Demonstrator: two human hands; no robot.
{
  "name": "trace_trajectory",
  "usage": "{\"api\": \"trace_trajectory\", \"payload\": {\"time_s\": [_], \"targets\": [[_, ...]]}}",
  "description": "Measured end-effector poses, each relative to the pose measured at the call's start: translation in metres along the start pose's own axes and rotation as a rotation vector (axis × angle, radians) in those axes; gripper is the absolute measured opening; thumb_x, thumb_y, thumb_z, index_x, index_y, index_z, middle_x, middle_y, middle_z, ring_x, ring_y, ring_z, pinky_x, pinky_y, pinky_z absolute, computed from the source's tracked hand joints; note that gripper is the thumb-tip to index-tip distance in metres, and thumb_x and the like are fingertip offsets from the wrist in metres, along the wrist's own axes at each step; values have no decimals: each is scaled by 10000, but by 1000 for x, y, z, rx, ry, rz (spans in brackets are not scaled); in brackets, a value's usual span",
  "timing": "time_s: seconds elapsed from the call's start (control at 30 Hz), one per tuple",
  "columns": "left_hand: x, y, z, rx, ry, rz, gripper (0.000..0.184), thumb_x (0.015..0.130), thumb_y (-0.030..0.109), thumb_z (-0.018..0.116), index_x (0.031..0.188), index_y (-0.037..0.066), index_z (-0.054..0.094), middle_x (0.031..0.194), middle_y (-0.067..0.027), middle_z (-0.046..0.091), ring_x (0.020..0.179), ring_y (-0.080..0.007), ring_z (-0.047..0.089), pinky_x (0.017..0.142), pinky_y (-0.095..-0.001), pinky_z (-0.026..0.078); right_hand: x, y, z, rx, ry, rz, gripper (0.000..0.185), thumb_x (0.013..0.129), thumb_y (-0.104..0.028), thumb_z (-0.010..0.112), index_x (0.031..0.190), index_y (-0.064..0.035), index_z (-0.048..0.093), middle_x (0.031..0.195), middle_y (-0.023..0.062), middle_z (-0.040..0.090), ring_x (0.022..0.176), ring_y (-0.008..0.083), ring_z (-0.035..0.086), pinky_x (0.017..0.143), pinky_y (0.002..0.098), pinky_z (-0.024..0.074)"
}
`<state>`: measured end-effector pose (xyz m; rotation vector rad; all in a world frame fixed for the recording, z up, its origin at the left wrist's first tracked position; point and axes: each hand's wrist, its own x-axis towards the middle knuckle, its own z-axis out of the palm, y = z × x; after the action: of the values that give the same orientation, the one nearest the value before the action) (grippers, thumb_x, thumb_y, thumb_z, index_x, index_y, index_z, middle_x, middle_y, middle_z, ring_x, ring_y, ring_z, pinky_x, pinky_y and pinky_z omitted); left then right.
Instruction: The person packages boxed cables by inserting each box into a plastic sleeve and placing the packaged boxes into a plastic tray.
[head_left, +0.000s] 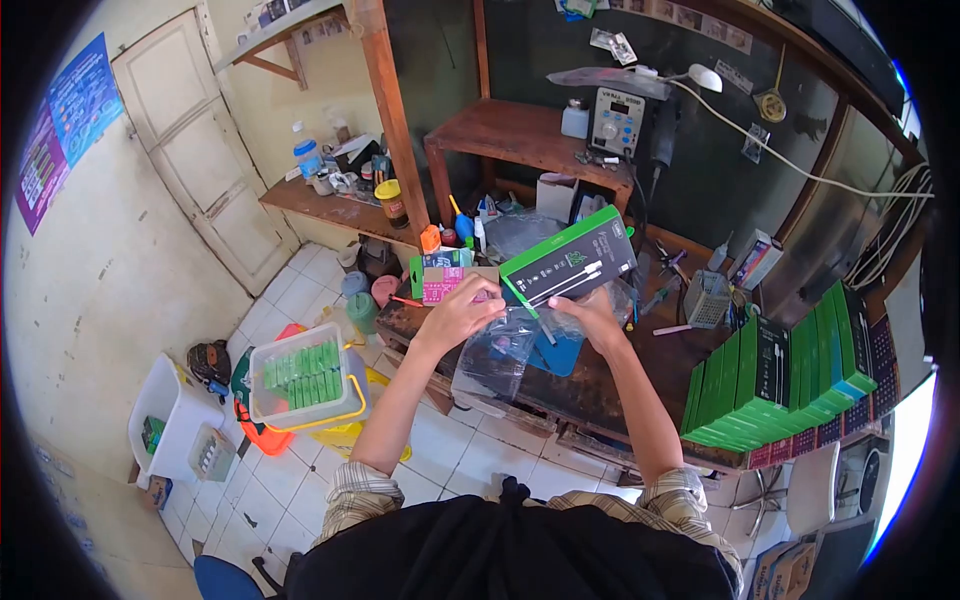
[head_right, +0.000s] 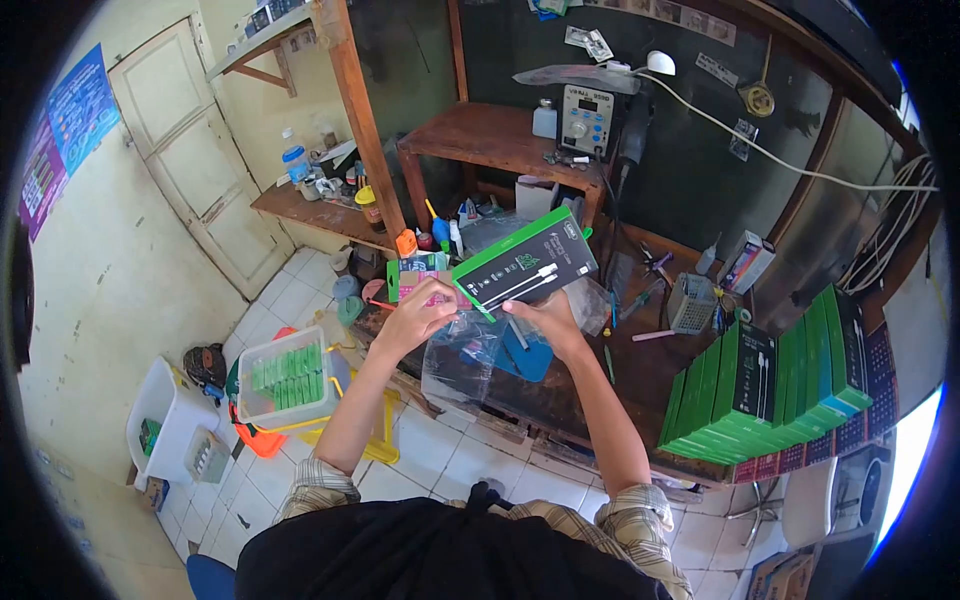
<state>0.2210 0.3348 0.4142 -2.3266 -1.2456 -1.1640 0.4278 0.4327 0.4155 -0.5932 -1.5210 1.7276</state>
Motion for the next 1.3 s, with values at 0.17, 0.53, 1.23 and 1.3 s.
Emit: {"api": "trace_trajectory", "payload": {"time_s": [0.17, 0.53, 1.23, 1.3], "targets": [[0, -4, 1, 1, 15, -8, 239, 669, 89, 679, 832, 80, 504, 840, -60, 497, 791, -239, 502, 682, -337, 428, 10, 4, -9, -74, -15, -56, 494, 633, -54, 750, 1052, 4, 495, 1007, 66, 571, 936, 149, 532, 845, 286, 415], [1, -21, -6, 229, -91, 30, 225, 633, 149, 697, 770, 76, 535, 838, -5, 528, 843, -193, 470, 771, -317, 393, 23, -2, -25, -250, -184, -63, 551, 625, -66, 755, 1092, 11, 471, 1032, 70, 557, 971, 155, 513, 866, 294, 397], [-19, -32, -4, 90, -139, -29, 143, 698, 179, 653, 814, 126, 590, 922, -49, 417, 924, -241, 426, 800, -343, 378, 26, -7, -10, -888, -91, -120, 706, 599, -275, 763, 1128, 43, 420, 923, 174, 589, 748, 254, 590, 669, 327, 471], [-19, -35, -5, 24, -147, -24, 141, 717, 179, 638, 823, 102, 585, 903, -60, 423, 891, -236, 448, 788, -341, 383, 25, -8, -3, -882, -82, -154, 704, 596, -266, 764, 1126, 48, 422, 908, 178, 592, 737, 256, 591, 656, 328, 470]]}}
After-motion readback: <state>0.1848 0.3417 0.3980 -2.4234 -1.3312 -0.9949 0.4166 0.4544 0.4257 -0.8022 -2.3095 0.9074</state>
